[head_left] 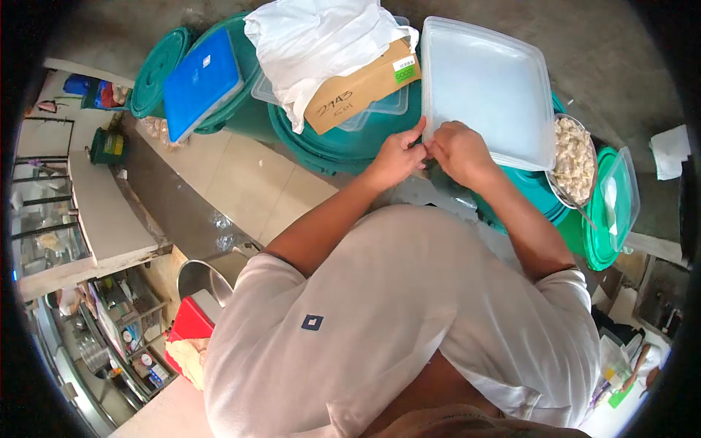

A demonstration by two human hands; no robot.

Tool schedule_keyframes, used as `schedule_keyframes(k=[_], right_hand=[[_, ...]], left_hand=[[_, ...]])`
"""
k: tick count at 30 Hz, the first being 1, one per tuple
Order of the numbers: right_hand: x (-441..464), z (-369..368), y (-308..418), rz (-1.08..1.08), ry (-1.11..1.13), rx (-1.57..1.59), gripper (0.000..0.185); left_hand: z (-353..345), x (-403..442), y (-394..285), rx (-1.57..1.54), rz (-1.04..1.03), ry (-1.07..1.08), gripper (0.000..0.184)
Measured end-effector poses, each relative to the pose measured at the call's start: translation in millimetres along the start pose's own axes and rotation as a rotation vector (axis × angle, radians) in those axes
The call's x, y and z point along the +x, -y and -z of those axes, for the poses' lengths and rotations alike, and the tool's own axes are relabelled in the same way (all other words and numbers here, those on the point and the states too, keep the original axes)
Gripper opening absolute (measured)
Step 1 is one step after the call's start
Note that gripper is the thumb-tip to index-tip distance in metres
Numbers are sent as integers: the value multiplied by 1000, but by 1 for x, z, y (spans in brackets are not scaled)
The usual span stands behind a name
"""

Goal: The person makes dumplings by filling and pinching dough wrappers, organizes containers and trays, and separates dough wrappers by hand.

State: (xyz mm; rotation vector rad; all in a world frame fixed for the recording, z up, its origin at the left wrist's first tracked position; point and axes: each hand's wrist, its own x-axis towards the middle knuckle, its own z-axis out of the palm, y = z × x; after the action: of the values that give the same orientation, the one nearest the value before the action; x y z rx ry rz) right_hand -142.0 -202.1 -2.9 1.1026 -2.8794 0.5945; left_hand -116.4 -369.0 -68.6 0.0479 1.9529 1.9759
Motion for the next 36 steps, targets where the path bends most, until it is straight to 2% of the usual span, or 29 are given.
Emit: schedule_keyframes(k=[2,6,10,12,15,16,17,19,21,23,26,30,32,36], right_hand=[[3,10,2,-7,-32,63,20],[6,34,2,-38,-5,53,21],[18,91,14,24,-269,184,23],[23,139,22,-150,-339,152,20],[19,186,41,-253,-444,173,12],[20,179,38,-131,-480,279,11],[23,166,34,-138,-484,272,11],[33,127,24,235,-550,-94,13],[41,66,3,195,-386,-240,14],[44,4,-33,47,-141,-310,20],[48,2,-44,-82,-145,-178,16],[53,7,-43,-122,-35,-229,19],[41,7,-40,-104,-64,-33,17],[22,9,-39,-111,-40,23,15]], left_hand=[[1,4,11,-129,-14,16,62],[-4,0,-4,-92,10,-5,65],[-2,0,-4,-98,5,-12,64],[-2,3,3,-115,-17,3,62],[-2,2,4,-113,-19,11,62],[-3,2,4,-114,-22,22,62],[-4,1,4,-94,-23,0,63],[-4,0,3,-76,-27,-13,63],[-3,-4,-1,-87,-7,-38,61],[-1,-6,-3,-54,4,-43,57],[5,-6,-4,-26,16,-52,52],[8,-8,-5,-16,56,-56,49],[9,-8,-8,-37,68,-38,49],[13,-4,-5,-89,65,-46,48]])
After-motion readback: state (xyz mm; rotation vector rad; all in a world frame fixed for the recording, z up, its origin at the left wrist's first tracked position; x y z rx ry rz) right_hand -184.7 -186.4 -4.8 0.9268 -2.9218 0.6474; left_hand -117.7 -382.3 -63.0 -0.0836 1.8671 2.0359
